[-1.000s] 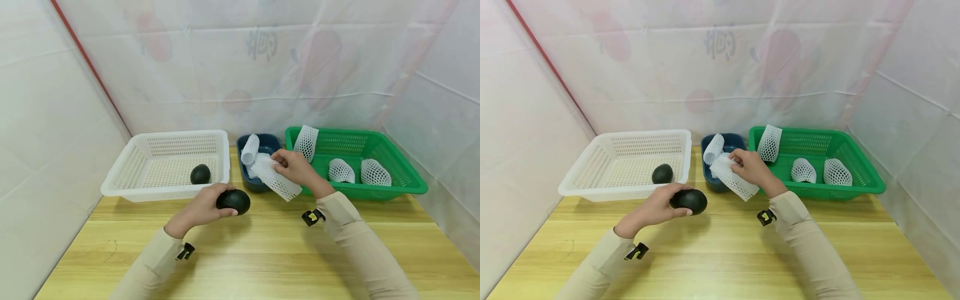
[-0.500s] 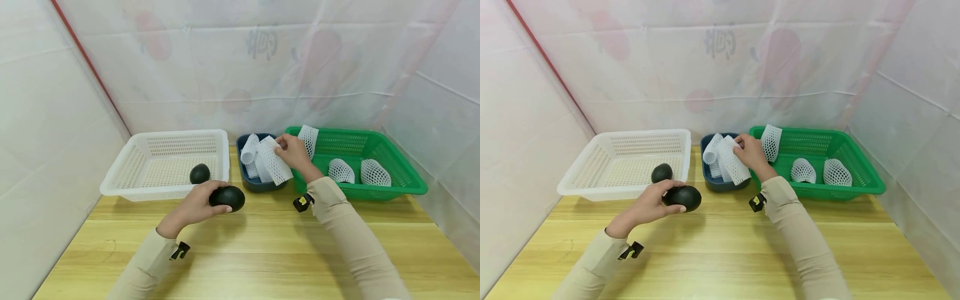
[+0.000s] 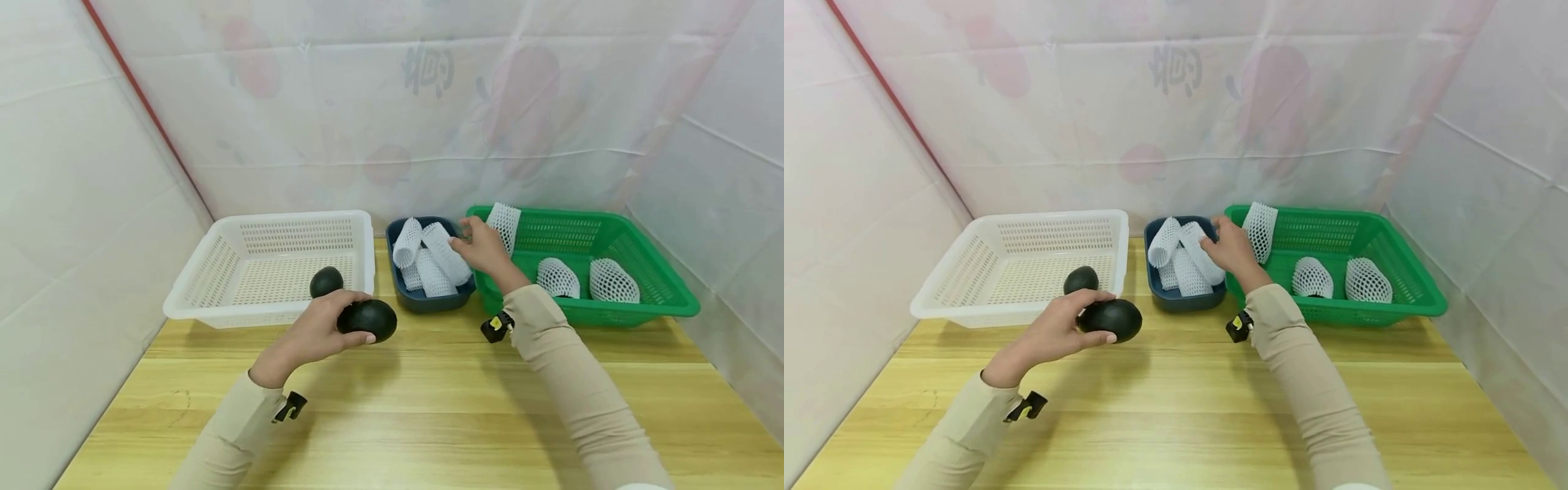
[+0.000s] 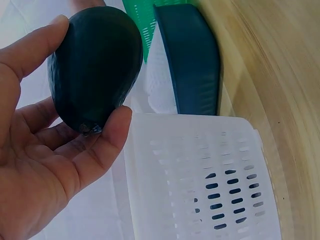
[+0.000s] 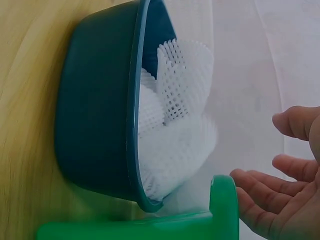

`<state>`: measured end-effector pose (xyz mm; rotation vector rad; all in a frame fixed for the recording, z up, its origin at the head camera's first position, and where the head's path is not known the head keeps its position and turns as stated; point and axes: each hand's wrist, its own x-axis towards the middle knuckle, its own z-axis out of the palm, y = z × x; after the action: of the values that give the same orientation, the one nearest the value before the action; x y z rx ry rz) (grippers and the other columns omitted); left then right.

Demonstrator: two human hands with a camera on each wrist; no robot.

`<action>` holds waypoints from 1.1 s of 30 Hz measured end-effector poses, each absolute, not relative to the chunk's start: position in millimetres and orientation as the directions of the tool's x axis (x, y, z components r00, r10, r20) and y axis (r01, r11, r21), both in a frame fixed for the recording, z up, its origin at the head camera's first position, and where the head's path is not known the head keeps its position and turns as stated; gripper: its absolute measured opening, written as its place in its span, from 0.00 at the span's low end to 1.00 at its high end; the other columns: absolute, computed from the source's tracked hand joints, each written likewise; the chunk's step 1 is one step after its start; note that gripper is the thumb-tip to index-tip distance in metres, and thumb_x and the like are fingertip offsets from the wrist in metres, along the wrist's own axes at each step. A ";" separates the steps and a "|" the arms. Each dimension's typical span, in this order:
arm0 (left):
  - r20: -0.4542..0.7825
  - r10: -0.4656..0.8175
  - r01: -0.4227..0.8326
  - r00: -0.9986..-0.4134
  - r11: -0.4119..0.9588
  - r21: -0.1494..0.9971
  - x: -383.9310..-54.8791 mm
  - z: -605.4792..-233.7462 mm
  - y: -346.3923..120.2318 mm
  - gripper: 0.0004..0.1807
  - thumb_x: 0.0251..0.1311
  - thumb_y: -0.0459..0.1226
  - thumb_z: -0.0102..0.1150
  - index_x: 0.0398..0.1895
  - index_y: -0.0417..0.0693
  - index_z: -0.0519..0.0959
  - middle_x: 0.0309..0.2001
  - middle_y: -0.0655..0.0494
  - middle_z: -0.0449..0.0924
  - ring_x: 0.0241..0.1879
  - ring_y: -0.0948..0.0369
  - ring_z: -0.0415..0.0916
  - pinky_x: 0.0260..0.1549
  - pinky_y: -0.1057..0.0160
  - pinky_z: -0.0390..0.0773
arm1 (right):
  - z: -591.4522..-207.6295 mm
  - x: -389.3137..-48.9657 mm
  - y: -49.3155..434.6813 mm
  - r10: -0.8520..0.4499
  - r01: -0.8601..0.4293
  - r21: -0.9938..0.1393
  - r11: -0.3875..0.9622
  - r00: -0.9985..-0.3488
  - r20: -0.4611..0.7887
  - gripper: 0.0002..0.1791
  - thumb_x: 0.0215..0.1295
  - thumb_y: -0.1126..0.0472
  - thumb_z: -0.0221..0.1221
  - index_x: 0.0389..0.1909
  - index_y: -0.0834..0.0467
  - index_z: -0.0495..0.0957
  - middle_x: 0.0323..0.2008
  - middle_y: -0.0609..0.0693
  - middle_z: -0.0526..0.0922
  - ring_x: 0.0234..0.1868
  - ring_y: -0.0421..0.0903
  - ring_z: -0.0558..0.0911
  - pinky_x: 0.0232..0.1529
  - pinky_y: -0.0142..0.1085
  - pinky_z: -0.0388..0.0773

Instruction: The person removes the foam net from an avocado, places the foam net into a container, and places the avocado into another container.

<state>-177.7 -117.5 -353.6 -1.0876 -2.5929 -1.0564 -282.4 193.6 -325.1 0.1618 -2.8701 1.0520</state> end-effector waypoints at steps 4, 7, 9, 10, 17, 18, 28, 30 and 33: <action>0.381 0.575 0.677 -0.723 0.485 0.554 -178.0 -355.4 -117.7 0.29 0.46 0.44 0.72 0.51 0.43 0.75 0.49 0.55 0.76 0.47 0.60 0.72 0.44 0.57 0.73 | -324.5 -280.3 193.6 -0.078 -0.125 -0.634 0.763 -0.992 0.102 0.31 0.67 0.52 0.53 0.65 0.62 0.59 0.57 0.65 0.69 0.54 0.59 0.71 0.46 0.52 0.71; 0.388 0.574 0.680 -0.721 0.483 0.551 -178.3 -355.3 -118.2 0.29 0.46 0.44 0.72 0.51 0.43 0.75 0.48 0.55 0.76 0.46 0.61 0.72 0.43 0.58 0.73 | -322.8 -278.2 192.8 -0.092 -0.137 -0.612 0.779 -0.990 0.105 0.30 0.66 0.53 0.54 0.64 0.63 0.60 0.55 0.65 0.70 0.52 0.60 0.72 0.45 0.52 0.71; 0.399 0.568 0.684 -0.720 0.484 0.546 -178.2 -354.8 -119.4 0.30 0.46 0.45 0.72 0.52 0.42 0.75 0.49 0.54 0.77 0.47 0.60 0.73 0.43 0.57 0.73 | -322.2 -276.6 192.5 -0.116 -0.157 -0.569 0.807 -0.987 0.107 0.29 0.66 0.54 0.54 0.64 0.64 0.61 0.54 0.65 0.71 0.51 0.60 0.72 0.44 0.52 0.71; 0.404 0.561 0.683 -0.722 0.485 0.546 -178.1 -354.4 -120.5 0.31 0.45 0.45 0.72 0.52 0.42 0.75 0.49 0.54 0.77 0.47 0.60 0.73 0.43 0.57 0.73 | -321.7 -275.4 192.2 -0.131 -0.165 -0.544 0.823 -0.986 0.102 0.29 0.66 0.55 0.55 0.63 0.64 0.61 0.54 0.66 0.71 0.50 0.60 0.72 0.44 0.53 0.71; 0.425 0.494 0.648 -0.759 0.503 0.572 -182.0 -353.9 -130.0 0.31 0.45 0.44 0.73 0.54 0.45 0.75 0.51 0.54 0.76 0.45 0.59 0.74 0.39 0.57 0.74 | -315.3 -263.1 187.8 -0.177 -0.158 -0.437 0.886 -0.984 -0.003 0.31 0.64 0.55 0.57 0.63 0.65 0.63 0.57 0.65 0.70 0.51 0.61 0.72 0.46 0.53 0.70; 0.426 0.487 0.644 -0.763 0.505 0.575 -182.8 -353.9 -131.5 0.31 0.45 0.44 0.73 0.54 0.45 0.75 0.50 0.54 0.76 0.43 0.59 0.74 0.37 0.58 0.74 | -314.2 -261.5 186.5 -0.178 -0.153 -0.435 0.887 -0.984 -0.018 0.31 0.64 0.55 0.57 0.63 0.65 0.63 0.57 0.65 0.70 0.51 0.61 0.73 0.46 0.53 0.71; 0.469 0.412 0.624 -0.781 0.509 0.593 -189.2 -350.5 -144.1 0.31 0.45 0.41 0.73 0.55 0.45 0.74 0.51 0.49 0.76 0.39 0.58 0.74 0.30 0.58 0.75 | -309.5 -249.4 173.3 -0.242 -0.191 -0.407 0.893 -0.967 -0.077 0.33 0.60 0.54 0.61 0.62 0.65 0.64 0.53 0.63 0.74 0.47 0.57 0.75 0.44 0.50 0.72; 0.457 0.399 0.607 -0.795 0.519 0.602 -190.4 -349.8 -146.7 0.31 0.46 0.42 0.72 0.55 0.44 0.74 0.51 0.49 0.75 0.40 0.58 0.74 0.29 0.59 0.75 | -309.2 -247.8 170.7 -0.261 -0.207 -0.403 0.891 -0.962 -0.083 0.32 0.59 0.54 0.61 0.61 0.65 0.65 0.53 0.63 0.74 0.46 0.57 0.76 0.45 0.50 0.72; 0.447 0.388 0.591 -0.806 0.534 0.604 -192.9 -348.8 -149.3 0.31 0.47 0.42 0.72 0.56 0.43 0.73 0.51 0.50 0.75 0.41 0.58 0.73 0.27 0.60 0.74 | -310.1 -246.4 167.4 -0.293 -0.235 -0.399 0.887 -0.952 -0.091 0.31 0.59 0.55 0.62 0.61 0.65 0.67 0.53 0.62 0.74 0.46 0.56 0.76 0.45 0.49 0.72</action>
<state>-192.9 -149.3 -348.8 -0.8210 -2.5160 -1.1367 -246.4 167.4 -310.1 0.4493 -3.1954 0.6449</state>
